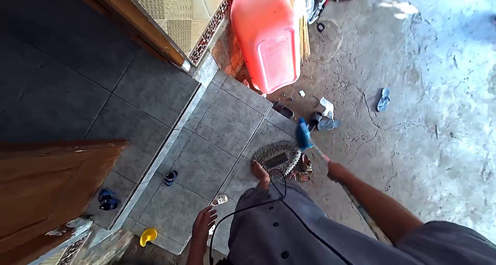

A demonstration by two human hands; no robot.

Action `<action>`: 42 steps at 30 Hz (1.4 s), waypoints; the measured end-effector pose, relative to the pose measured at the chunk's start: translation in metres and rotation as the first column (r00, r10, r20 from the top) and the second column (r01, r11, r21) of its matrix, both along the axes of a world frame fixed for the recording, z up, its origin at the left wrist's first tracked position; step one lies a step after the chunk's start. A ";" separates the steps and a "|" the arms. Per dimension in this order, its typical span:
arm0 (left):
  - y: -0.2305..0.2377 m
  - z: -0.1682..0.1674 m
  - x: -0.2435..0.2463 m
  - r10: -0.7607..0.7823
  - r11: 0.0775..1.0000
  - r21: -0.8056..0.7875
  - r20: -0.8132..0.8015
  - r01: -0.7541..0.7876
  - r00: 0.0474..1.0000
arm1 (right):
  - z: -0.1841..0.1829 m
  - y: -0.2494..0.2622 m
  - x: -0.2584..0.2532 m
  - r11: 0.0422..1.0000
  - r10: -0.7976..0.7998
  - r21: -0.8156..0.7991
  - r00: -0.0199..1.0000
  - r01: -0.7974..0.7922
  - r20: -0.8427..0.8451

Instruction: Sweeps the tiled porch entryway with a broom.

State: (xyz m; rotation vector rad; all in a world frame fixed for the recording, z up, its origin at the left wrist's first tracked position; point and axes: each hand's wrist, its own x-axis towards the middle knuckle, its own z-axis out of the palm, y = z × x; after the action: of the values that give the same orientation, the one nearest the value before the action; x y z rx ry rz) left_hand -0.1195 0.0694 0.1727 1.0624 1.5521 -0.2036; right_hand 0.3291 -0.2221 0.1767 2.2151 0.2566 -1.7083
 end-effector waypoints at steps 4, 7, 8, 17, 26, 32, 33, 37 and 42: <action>-0.039 -0.006 -0.040 0.057 0.996 -0.063 -0.144 -0.066 0.988 | 0.022 -0.018 0.067 0.999 -0.021 -0.022 0.981 0.026 0.194; -0.071 -0.020 -0.057 0.032 0.987 -0.141 -0.268 -0.072 0.963 | 0.045 -0.050 0.101 0.983 -0.161 0.117 0.967 0.140 0.197; -0.081 -0.022 -0.053 0.050 0.984 -0.151 -0.286 -0.097 0.957 | 0.054 -0.056 0.105 0.974 -0.197 0.151 0.965 0.171 0.174; -0.177 -0.010 0.151 0.294 0.952 -0.039 -0.153 -0.303 0.944 | 0.089 -0.053 0.194 0.949 -0.053 0.295 0.978 0.112 -0.202; -0.283 0.019 0.287 0.294 0.955 0.026 0.043 -0.296 0.955 | 0.165 0.023 0.292 0.843 0.489 0.479 0.725 -0.247 -0.486; -0.406 0.013 0.259 0.722 0.687 -0.023 -0.090 -0.726 0.686 | 0.070 0.149 0.256 0.617 0.765 0.484 0.616 -0.621 -0.185; -0.430 0.012 0.256 0.768 0.632 -0.017 -0.120 -0.775 0.629 | 0.061 0.173 0.250 0.532 0.827 0.457 0.554 -0.713 -0.099; -0.523 0.032 0.268 0.962 0.225 0.103 -0.179 -0.969 0.205 | 0.072 0.202 0.224 0.318 0.923 0.439 0.380 -0.841 0.060; -0.619 0.038 0.343 0.920 0.122 -0.045 -0.371 -0.991 0.130 | 0.075 0.185 0.191 0.398 0.875 0.626 0.483 -0.671 -0.038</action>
State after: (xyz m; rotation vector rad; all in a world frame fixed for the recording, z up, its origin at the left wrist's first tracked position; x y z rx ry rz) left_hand 0.2235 -0.5495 0.2105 -0.4619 2.0787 0.3972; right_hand 0.5196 -0.0369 0.2512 1.4818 1.7967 -1.4886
